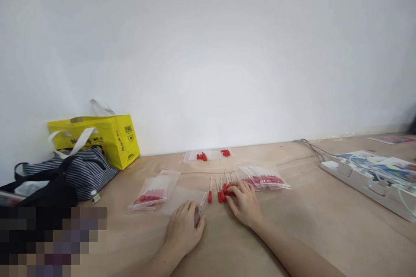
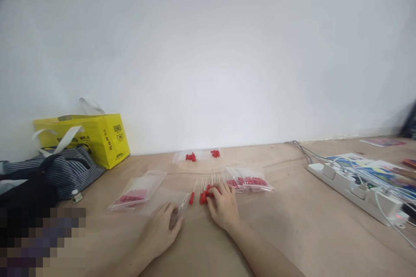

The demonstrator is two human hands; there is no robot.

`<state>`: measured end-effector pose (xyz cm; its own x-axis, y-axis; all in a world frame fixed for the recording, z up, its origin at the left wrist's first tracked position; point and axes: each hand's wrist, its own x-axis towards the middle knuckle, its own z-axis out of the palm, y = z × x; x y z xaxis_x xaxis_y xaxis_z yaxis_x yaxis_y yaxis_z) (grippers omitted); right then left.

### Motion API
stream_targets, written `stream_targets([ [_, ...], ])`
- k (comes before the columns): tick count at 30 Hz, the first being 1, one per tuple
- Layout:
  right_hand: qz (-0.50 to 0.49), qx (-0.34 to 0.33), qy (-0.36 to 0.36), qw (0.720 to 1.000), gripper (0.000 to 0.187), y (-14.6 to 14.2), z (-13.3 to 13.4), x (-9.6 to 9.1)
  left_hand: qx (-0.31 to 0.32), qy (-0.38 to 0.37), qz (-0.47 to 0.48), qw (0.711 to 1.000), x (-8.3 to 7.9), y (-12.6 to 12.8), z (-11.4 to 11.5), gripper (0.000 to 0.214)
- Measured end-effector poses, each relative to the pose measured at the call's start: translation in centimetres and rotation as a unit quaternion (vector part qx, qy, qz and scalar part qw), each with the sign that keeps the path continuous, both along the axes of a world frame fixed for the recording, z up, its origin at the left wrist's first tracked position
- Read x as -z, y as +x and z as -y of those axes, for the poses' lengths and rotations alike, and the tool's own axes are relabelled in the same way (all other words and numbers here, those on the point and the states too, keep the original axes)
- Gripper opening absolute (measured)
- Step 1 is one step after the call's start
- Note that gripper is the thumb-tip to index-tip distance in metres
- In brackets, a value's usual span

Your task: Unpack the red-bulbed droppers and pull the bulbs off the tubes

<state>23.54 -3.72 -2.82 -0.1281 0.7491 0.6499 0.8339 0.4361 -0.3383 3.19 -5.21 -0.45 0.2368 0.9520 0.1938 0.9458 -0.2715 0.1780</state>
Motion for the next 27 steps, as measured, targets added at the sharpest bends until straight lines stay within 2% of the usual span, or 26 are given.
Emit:
stream_targets([
  [2, 0.016, -0.017, 0.009, 1.0, 0.013, -0.4, 0.2, -0.3, -0.003, -0.018, -0.03, 0.999, -0.3, 0.3, 0.4, 0.011],
  [6, 0.043, -0.053, 0.017, 0.998, 0.011, -1.5, 0.6, -0.6, -0.03, -0.034, -0.05, 0.998, -1.3, 0.1, 0.3, 0.014],
  [10, 0.036, -0.071, 0.014, 0.997, 0.011, -1.8, 0.8, -0.4, -0.13, 0.016, -0.031, 0.991, -3.1, -1.7, -0.9, 0.017],
  [13, 0.018, -0.068, 0.003, 0.998, 0.011, -1.5, 0.8, -0.3, -0.177, 0.061, 0.043, 0.981, -3.9, -3.7, -2.6, 0.016],
  [15, 0.01, -0.062, -0.002, 0.998, 0.012, -1.2, 0.7, -0.3, -0.173, 0.117, 0.083, 0.974, -4.0, -5.2, -4.0, 0.017],
  [17, 0.008, -0.057, -0.005, 0.998, 0.013, -1.1, 0.7, -0.4, -0.168, 0.138, 0.091, 0.972, -3.8, -6.6, -5.3, 0.019],
  [21, 0.008, -0.059, -0.004, 0.998, 0.011, -1.1, 0.8, -0.4, -0.138, 0.111, 0.073, 0.981, -3.1, -9.2, -6.7, 0.017],
  [25, 0.01, -0.06, 0.0, 0.998, 0.01, -1.1, 0.8, -0.3, -0.1, 0.07, 0.054, 0.991, -2.8, -11.5, -6.6, 0.02],
  [27, 0.01, -0.059, 0.003, 0.998, 0.01, -1.1, 0.8, -0.2, -0.132, 0.079, 0.057, 0.986, -2.9, -12.4, -6.7, 0.023],
])
